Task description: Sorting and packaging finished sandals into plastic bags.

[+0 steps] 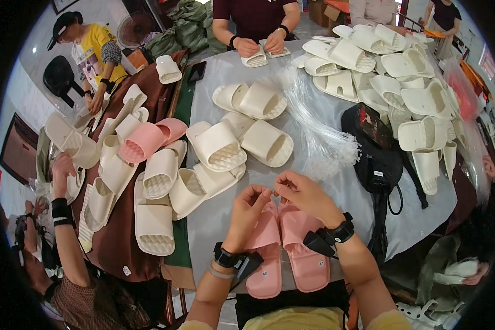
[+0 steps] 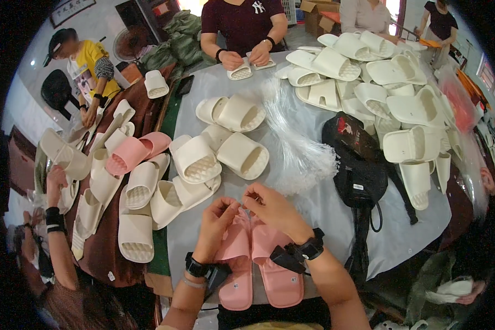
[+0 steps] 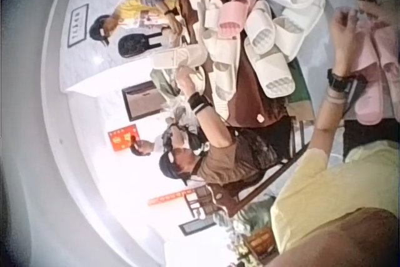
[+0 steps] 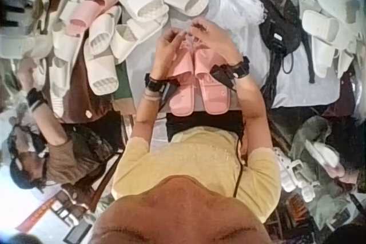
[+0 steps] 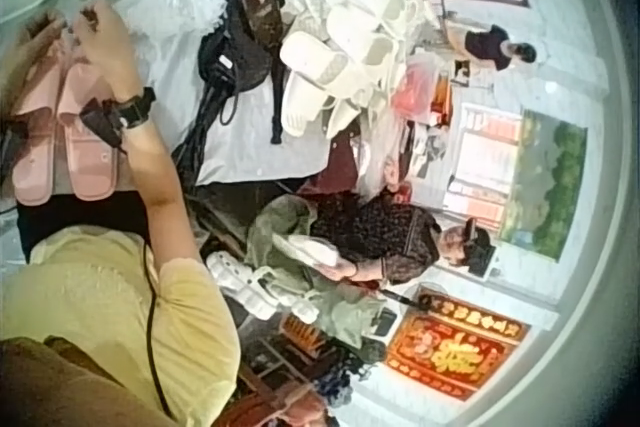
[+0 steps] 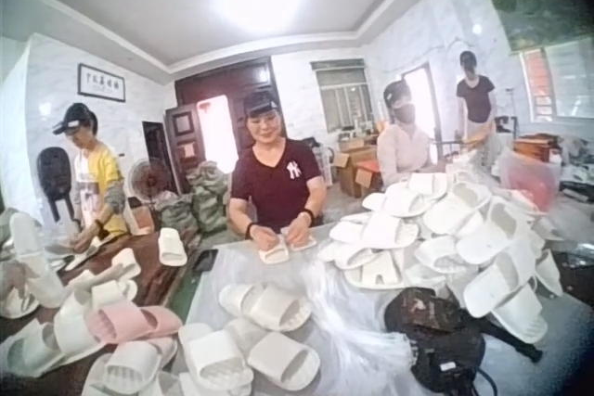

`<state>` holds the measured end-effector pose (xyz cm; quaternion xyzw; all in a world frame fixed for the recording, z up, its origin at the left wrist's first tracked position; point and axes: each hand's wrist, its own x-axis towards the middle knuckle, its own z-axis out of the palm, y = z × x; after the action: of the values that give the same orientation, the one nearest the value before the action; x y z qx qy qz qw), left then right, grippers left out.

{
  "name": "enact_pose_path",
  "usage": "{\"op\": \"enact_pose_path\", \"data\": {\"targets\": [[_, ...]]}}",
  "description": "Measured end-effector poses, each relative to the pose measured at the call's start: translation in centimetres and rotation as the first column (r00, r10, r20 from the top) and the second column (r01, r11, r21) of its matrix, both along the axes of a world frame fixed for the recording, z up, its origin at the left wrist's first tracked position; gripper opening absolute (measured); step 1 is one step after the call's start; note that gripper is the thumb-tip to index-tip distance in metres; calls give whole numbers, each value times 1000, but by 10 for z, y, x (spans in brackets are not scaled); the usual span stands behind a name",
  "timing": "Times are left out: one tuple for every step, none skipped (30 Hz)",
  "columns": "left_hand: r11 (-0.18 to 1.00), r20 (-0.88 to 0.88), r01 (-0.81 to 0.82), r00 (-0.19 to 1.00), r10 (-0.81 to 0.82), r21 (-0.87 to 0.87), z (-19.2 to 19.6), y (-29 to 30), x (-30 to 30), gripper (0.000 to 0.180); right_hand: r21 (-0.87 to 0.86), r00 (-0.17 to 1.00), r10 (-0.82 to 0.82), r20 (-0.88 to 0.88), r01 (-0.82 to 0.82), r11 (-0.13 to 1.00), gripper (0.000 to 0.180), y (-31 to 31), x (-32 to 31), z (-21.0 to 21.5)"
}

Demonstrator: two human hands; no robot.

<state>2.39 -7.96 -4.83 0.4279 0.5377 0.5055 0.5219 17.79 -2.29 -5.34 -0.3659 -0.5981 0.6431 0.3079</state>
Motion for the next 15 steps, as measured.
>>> {"op": "enact_pose_path", "data": {"targets": [[1000,7,-4,1000,4,13,-2,0,0,15,-2,1000,-3,-1,3,1000,21,-1,0,1],[1000,13,-9,1000,9,25,-3,0,0,14,-1,1000,10,-10,-10,1000,20,-1,-1,3],[1000,13,-9,1000,9,22,-2,-1,0,14,-2,999,26,-19,-26,1000,20,-1,-1,4],[1000,19,-10,1000,10,16,0,-1,0,14,-5,999,26,-20,-26,1000,20,-2,-1,6],[1000,26,-11,1000,11,9,1,-1,0,13,-15,999,32,-10,-32,999,19,-3,-1,7],[1000,25,-8,1000,7,12,3,-1,1,13,-19,999,34,1,-34,999,17,-2,0,10],[1000,33,-2,999,2,13,5,-1,2,12,-16,1000,31,1,-31,999,17,-2,1,9],[1000,41,3,999,-4,13,6,0,3,12,16,999,31,-12,-31,999,17,-1,0,6],[1000,40,4,999,-5,12,5,-1,3,12,45,999,33,-26,-32,998,17,-2,0,3],[1000,40,-2,999,2,4,4,-2,2,12,43,999,32,-27,-31,999,17,-2,-1,2],[1000,41,-10,999,10,-4,3,-2,1,11,30,999,39,-16,-39,999,17,-2,-1,2],[1000,41,-10,999,10,-6,4,-2,1,11,17,999,46,-5,-46,999,17,-2,-1,3],[1000,31,-1,1000,1,-2,5,-2,1,11,15,999,47,-5,-47,999,17,-2,-1,4],[1000,22,8,1000,-8,1,5,-2,0,11,16,999,39,-8,-39,999,18,-3,-1,5],[1000,21,7,1000,-7,3,4,-2,0,11,21,999,31,-12,-31,999,18,-2,-1,6]]}}
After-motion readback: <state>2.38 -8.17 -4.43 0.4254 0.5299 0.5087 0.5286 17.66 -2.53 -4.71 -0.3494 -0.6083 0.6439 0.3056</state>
